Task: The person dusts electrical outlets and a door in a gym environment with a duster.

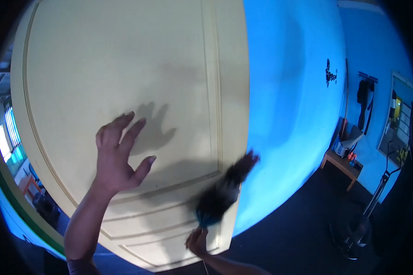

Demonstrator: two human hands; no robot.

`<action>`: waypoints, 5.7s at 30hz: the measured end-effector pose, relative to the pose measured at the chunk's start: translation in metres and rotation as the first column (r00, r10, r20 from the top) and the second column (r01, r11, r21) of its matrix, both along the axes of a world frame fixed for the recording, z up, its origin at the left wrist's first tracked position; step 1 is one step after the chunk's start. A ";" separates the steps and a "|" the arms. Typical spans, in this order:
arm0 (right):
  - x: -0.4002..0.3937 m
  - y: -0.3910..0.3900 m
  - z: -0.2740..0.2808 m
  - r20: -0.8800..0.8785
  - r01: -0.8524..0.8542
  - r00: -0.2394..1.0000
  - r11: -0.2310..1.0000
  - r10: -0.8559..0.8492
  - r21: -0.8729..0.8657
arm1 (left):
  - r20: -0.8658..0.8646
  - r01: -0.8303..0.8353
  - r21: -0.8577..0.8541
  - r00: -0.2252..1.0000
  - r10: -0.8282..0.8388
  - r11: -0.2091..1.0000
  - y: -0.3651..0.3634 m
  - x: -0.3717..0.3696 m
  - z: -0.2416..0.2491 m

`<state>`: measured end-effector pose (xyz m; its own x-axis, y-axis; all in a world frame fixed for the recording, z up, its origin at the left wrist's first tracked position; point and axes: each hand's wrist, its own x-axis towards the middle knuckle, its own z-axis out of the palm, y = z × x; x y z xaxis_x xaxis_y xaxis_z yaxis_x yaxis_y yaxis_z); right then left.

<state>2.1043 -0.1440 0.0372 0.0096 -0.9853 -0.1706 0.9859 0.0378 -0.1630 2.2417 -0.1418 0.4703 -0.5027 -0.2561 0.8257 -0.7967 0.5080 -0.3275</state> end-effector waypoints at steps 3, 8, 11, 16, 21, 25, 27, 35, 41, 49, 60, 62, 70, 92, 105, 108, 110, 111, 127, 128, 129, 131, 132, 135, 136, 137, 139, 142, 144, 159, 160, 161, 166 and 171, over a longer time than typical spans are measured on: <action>0.009 0.039 -0.097 -0.825 0.064 0.105 0.831 -0.556 -0.552 | -0.011 -0.022 0.097 1.000 0.023 0.995 -0.008 0.002 -0.048; -0.028 -0.006 -0.028 -0.882 0.121 0.235 0.913 -0.409 -0.391 | -0.132 -0.025 0.238 0.990 0.058 0.971 -0.018 0.019 -0.100; -0.017 0.036 -0.076 -0.928 -0.006 -0.067 0.930 -0.367 -0.368 | -0.201 -0.043 0.270 0.974 0.100 0.962 -0.004 0.048 -0.115; 0.033 0.149 -0.052 -0.820 -0.241 -0.227 0.846 -0.526 -0.476 | -0.279 -0.008 0.328 0.954 0.105 0.945 0.006 0.097 -0.161; -0.003 0.155 0.001 -0.832 -0.160 -0.434 0.939 -0.345 -0.306 | -0.254 -0.105 0.369 0.944 0.209 0.924 0.028 0.175 -0.171; -0.020 0.171 0.011 -0.775 0.092 -0.479 0.854 -0.413 -0.512 | -0.306 -0.140 0.384 0.913 0.269 0.913 0.052 0.234 -0.175; 0.001 0.181 0.020 -0.860 0.250 -0.409 0.869 -0.305 -0.427 | -0.328 -0.108 0.400 0.910 0.252 0.910 0.057 0.249 -0.184; 0.165 0.253 0.021 -0.842 -0.132 -0.320 0.901 -0.433 -0.414 | -0.453 0.071 0.398 0.882 0.129 0.915 0.066 0.282 -0.203; 0.101 0.228 0.044 -0.906 0.235 -0.403 0.942 -0.129 -0.239 | -0.436 0.067 0.394 0.891 0.122 0.917 0.060 0.301 -0.215; 0.183 0.273 0.049 -0.873 -0.205 -0.327 0.929 -0.362 -0.309 | -0.557 0.147 0.396 0.824 0.110 0.906 0.049 0.308 -0.246; 0.175 0.278 0.045 -0.827 -0.064 -0.431 0.927 -0.361 -0.371 | -0.658 0.226 0.419 0.743 0.122 0.880 0.061 0.318 -0.251; 0.140 0.270 0.039 -0.852 0.157 -0.490 0.943 -0.183 -0.293 | -0.621 0.224 0.339 0.783 0.039 0.914 0.063 0.323 -0.251; 0.105 0.253 0.069 -0.770 0.268 -0.625 0.891 -0.128 -0.366 | -0.534 0.185 0.374 0.844 0.048 0.909 0.049 0.284 -0.259; 0.134 0.226 0.101 -0.580 -0.239 -0.696 0.899 -0.423 -0.368 | -0.711 0.183 0.162 0.703 -0.013 0.970 0.082 0.307 -0.230; 0.151 0.219 0.115 -0.250 -0.425 -0.829 0.855 -0.500 -0.298 | -0.768 0.101 0.141 0.639 0.044 0.985 0.123 0.384 -0.252; 0.134 0.260 0.068 -0.356 -0.399 -0.828 0.901 -0.434 -0.171 | -0.718 0.055 0.240 0.682 0.139 0.969 0.129 0.395 -0.270; 0.141 0.266 0.054 -0.513 -0.361 -0.744 0.903 -0.429 -0.232 | -0.714 0.089 0.277 0.686 0.143 0.957 0.122 0.393 -0.288; 0.151 0.262 0.050 -0.519 -0.349 -0.737 0.901 -0.434 -0.258 | -0.709 0.118 0.304 0.691 0.141 0.945 0.117 0.389 -0.298; 0.146 0.258 -0.057 -0.877 0.347 -0.444 0.867 -0.183 -0.356 | -0.600 0.173 0.568 0.757 0.261 0.805 0.104 0.345 -0.346; 0.145 0.256 -0.063 -0.883 0.357 -0.435 0.866 -0.178 -0.350 | -0.605 0.185 0.567 0.755 0.253 0.803 0.104 0.342 -0.347; 0.139 0.252 -0.067 -0.927 0.410 -0.350 0.869 -0.132 -0.279 | -0.596 0.186 0.571 0.764 0.247 0.800 0.104 0.341 -0.349; 0.128 0.241 -0.053 -0.990 0.518 -0.129 0.849 -0.050 -0.110 | -0.582 0.187 0.570 0.780 0.232 0.800 0.102 0.339 -0.352; 0.129 0.231 -0.034 -0.992 0.538 -0.120 0.836 -0.044 -0.102 | -0.573 0.200 0.574 0.791 0.215 0.794 0.101 0.338 -0.351; 0.135 0.224 -0.006 -0.948 0.360 -0.295 0.906 -0.117 -0.223 | -0.567 0.187 0.561 0.797 0.209 0.807 0.099 0.330 -0.353; 0.152 0.225 -0.006 -0.935 0.258 -0.316 0.935 -0.158 -0.245 | -0.566 0.201 0.561 0.801 0.195 0.803 0.099 0.325 -0.353; 0.176 0.237 -0.006 -0.951 0.183 -0.277 0.964 -0.137 -0.192 | -0.576 0.216 0.561 0.796 0.189 0.799 0.100 0.322 -0.352; 0.216 0.279 -0.018 -0.948 0.018 -0.235 0.975 -0.212 -0.222 | -0.566 0.220 0.567 0.804 0.182 0.794 0.098 0.318 -0.351; 0.205 0.295 -0.008 -0.894 -0.273 -0.383 0.953 -0.232 -0.131 | -0.523 0.195 0.577 0.834 0.175 0.793 0.095 0.314 -0.349; 0.177 0.299 -0.017 -0.828 -0.426 -0.532 0.901 -0.177 0.082 | -0.498 0.184 0.625 0.842 0.206 0.759 0.094 0.310 -0.353; -0.007 0.206 -0.083 -0.924 0.527 -0.376 0.806 -0.065 -0.271 | -0.362 0.188 0.687 0.926 0.106 0.702 0.091 0.260 -0.361; 0.000 0.207 -0.092 -0.929 0.535 -0.366 0.804 -0.057 -0.260 | -0.350 0.184 0.693 0.931 0.102 0.696 0.091 0.255 -0.363; 0.012 0.206 -0.101 -0.903 0.497 -0.420 0.810 -0.090 -0.312 | -0.346 0.187 0.701 0.933 0.098 0.689 0.089 0.251 -0.364; 0.070 0.206 -0.125 -0.974 0.493 -0.227 0.864 0.017 -0.100 | -0.366 0.213 0.727 0.925 0.106 0.653 0.087 0.233 -0.366; 0.165 0.288 -0.123 -0.993 0.173 -0.117 0.984 -0.006 -0.026 | -0.380 0.187 0.765 0.904 0.197 0.616 0.080 0.242 -0.405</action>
<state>2.2689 0.1437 -0.0862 -0.3388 -0.9402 0.0360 -0.2683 0.0599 -0.9615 2.4834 -0.0622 0.0656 -0.1846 -0.8866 0.4240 -0.7509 0.4056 0.5212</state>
